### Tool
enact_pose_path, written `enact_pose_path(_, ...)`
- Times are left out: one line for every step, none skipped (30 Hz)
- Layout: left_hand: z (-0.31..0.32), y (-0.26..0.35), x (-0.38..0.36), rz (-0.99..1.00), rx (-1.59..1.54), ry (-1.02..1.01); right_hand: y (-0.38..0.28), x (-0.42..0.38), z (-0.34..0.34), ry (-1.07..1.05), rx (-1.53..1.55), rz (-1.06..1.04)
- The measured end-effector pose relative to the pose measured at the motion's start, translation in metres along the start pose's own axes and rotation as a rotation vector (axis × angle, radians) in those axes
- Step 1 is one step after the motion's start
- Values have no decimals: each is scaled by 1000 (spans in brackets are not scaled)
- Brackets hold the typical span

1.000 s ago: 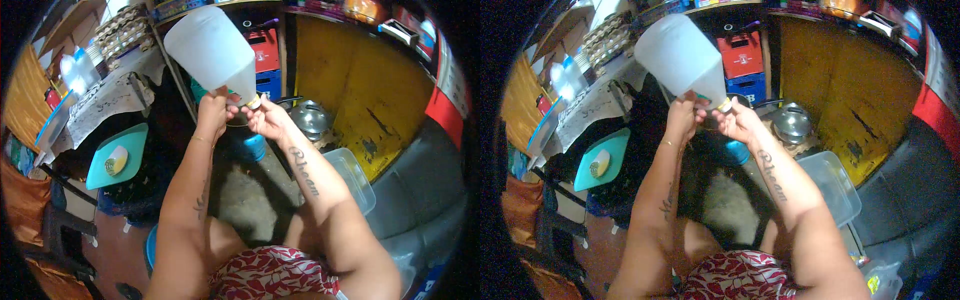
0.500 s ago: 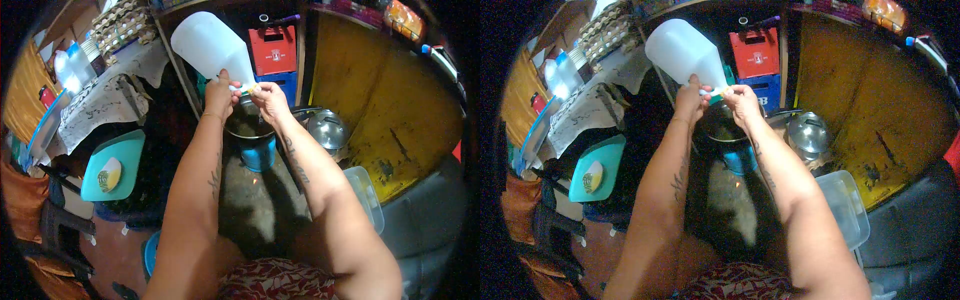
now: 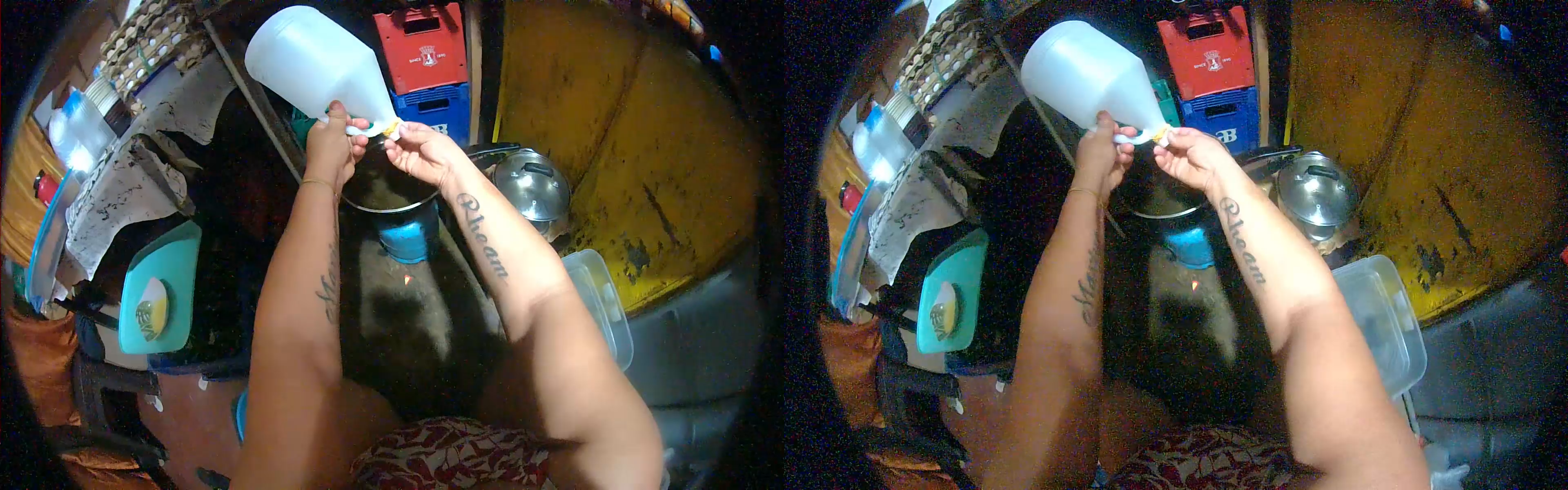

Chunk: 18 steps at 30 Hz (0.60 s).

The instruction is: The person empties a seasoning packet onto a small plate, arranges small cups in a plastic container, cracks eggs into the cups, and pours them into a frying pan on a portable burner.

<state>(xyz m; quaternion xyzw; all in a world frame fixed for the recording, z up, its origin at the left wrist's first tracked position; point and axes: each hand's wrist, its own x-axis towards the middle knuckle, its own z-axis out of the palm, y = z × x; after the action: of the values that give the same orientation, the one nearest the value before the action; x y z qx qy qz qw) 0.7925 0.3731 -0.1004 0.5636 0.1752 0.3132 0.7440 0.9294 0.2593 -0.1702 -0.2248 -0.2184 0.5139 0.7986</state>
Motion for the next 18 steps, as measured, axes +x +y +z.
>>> enact_pose_path(0, 0, 0, -3, 1, 0, 1, -2, -1, 66, -59, -63)
enact_pose_path(0, 0, 1, -8, -13, 9, 4, -6, 3, 68, -58, -62)
enact_pose_path(0, 0, 1, -13, -27, 19, 8, -9, 9, 120, -169, -199)
enact_pose_path(-1, -1, 1, -17, -28, 19, 11, -11, 12, 174, -282, -336)
enact_pose_path(-2, -2, 2, -2, -10, 36, 12, -10, 10, 197, -527, -462)
enact_pose_path(-3, -3, 3, 15, 8, 52, 11, -11, 7, 202, -528, -461)
enact_pose_path(-4, -3, 3, 12, 6, 51, 9, -13, 3, 303, -1000, -636)
enact_pose_path(-6, -4, 3, 34, 80, 72, 7, -15, 3, 399, -1475, -799)
enact_pose_path(-8, -5, 3, 55, 154, 93, 5, -18, 2, 402, -1678, -770)
enact_pose_path(-10, -6, 2, 51, 154, 95, 6, -20, 2, 402, -1678, -765)
enact_pose_path(-10, -6, 0, 92, 287, 97, 6, -27, 11, 430, -1959, -545)
enact_pose_path(-11, -6, 0, 133, 420, 97, 5, -33, 18, 450, -2223, -297)
enact_pose_path(-11, -8, -1, 131, 419, 97, 5, -35, 21, 416, -2343, -226)
enact_pose_path(-11, -11, -1, 131, 492, 102, 5, -36, 22, 416, -2345, -223)
enact_pose_path(-11, -15, -2, 130, 566, 109, 5, -35, 23, 438, -2368, -212)
enact_pose_path(-11, -19, -2, 127, 566, 109, 6, -34, 25, 460, -2391, -200)
enact_pose_path(-10, -23, -4, 153, 572, 117, 5, -34, 28, 460, -2391, -197)
enact_pose_path(-9, -27, -4, 180, 579, 124, 4, -35, 31, 520, -2369, -216)
